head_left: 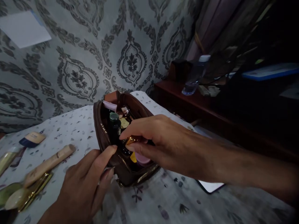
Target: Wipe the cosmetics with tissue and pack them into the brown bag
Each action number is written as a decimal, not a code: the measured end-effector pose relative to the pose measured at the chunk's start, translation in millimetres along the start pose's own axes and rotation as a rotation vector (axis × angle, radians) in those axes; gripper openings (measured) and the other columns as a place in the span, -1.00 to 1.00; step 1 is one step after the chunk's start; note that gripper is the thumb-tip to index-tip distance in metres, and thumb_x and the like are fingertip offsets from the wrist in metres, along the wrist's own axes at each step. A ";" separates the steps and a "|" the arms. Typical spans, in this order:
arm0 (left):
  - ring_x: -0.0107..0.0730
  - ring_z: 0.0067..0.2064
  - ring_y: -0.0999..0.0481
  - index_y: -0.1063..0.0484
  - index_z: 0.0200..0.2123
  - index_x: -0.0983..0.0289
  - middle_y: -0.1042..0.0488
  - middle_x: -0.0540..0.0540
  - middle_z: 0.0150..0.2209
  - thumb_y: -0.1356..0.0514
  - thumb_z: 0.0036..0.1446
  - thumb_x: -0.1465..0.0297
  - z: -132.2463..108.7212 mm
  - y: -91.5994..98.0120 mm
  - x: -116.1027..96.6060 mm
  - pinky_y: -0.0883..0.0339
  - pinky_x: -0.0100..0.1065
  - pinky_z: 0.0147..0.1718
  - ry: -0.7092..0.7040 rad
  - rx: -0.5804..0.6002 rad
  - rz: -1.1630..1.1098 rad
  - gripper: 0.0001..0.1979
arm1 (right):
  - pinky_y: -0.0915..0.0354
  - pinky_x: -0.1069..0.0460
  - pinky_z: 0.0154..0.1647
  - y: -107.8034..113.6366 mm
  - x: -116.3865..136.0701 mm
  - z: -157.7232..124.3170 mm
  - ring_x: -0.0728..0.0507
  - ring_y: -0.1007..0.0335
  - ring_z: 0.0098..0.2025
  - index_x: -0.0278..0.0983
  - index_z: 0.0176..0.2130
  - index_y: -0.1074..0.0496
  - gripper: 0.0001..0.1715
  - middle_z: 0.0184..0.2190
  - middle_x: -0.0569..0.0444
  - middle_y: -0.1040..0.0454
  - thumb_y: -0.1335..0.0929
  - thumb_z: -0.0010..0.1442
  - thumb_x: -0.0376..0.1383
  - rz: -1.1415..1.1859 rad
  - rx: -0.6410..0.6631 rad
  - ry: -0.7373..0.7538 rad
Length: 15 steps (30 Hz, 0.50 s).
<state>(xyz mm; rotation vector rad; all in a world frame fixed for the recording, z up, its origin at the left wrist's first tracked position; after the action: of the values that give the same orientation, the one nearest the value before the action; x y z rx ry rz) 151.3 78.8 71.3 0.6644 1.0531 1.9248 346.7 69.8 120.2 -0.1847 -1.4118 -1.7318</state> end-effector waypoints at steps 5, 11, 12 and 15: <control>-0.24 -0.11 -0.58 -0.05 0.33 0.10 -0.54 0.12 -0.04 0.02 0.33 0.34 -9.7 -1.5 1.7 -0.52 -0.30 -0.29 0.048 0.020 0.090 -0.49 | -0.17 0.11 -0.40 -0.1 -1.7 10.2 -0.01 -0.35 -0.35 -0.23 -0.28 -0.46 -0.89 -0.40 0.17 -0.43 -0.33 0.21 -0.40 0.012 0.144 -0.068; -0.28 -0.11 -0.59 -0.20 0.22 0.15 -0.54 0.11 -0.04 0.01 0.33 0.36 -8.7 -1.3 -0.4 -0.50 -0.33 -0.25 0.076 0.065 0.096 -0.59 | -0.15 0.09 -0.32 -1.5 0.2 15.0 -0.03 -0.33 -0.26 -0.25 -0.27 -0.42 -0.89 -0.37 0.15 -0.41 -0.33 0.17 -0.43 0.011 0.324 -0.137; -0.28 -0.11 -0.59 -0.21 0.21 0.15 -0.54 0.11 -0.04 0.02 0.33 0.36 -8.4 -1.3 -0.2 -0.50 -0.32 -0.25 0.085 0.066 0.090 -0.61 | -0.15 0.09 -0.30 -2.1 0.4 15.1 -0.03 -0.32 -0.26 -0.25 -0.29 -0.42 -0.89 -0.37 0.16 -0.40 -0.33 0.16 -0.44 0.010 0.340 -0.137; -0.28 -0.13 -0.59 -0.24 0.19 0.15 -0.54 0.10 -0.07 0.03 0.33 0.36 -6.9 -0.6 1.0 -0.50 -0.32 -0.26 0.102 0.036 0.073 -0.62 | -0.15 0.09 -0.29 -5.2 0.5 15.7 -0.01 -0.31 -0.29 -0.25 -0.31 -0.44 -0.88 -0.38 0.17 -0.38 -0.34 0.14 -0.45 0.005 0.391 -0.141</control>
<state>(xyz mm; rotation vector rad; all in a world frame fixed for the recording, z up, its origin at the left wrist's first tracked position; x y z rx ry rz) 145.8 76.9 67.3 0.6388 1.1434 2.0248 336.7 82.8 122.1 -0.0966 -1.8207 -1.4262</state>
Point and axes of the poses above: each hand's wrist, its own z-axis towards the middle knuckle, its own y-axis out of the back of the hand, x = y × z, the point moved 4 cm from there along z, towards the middle knuckle
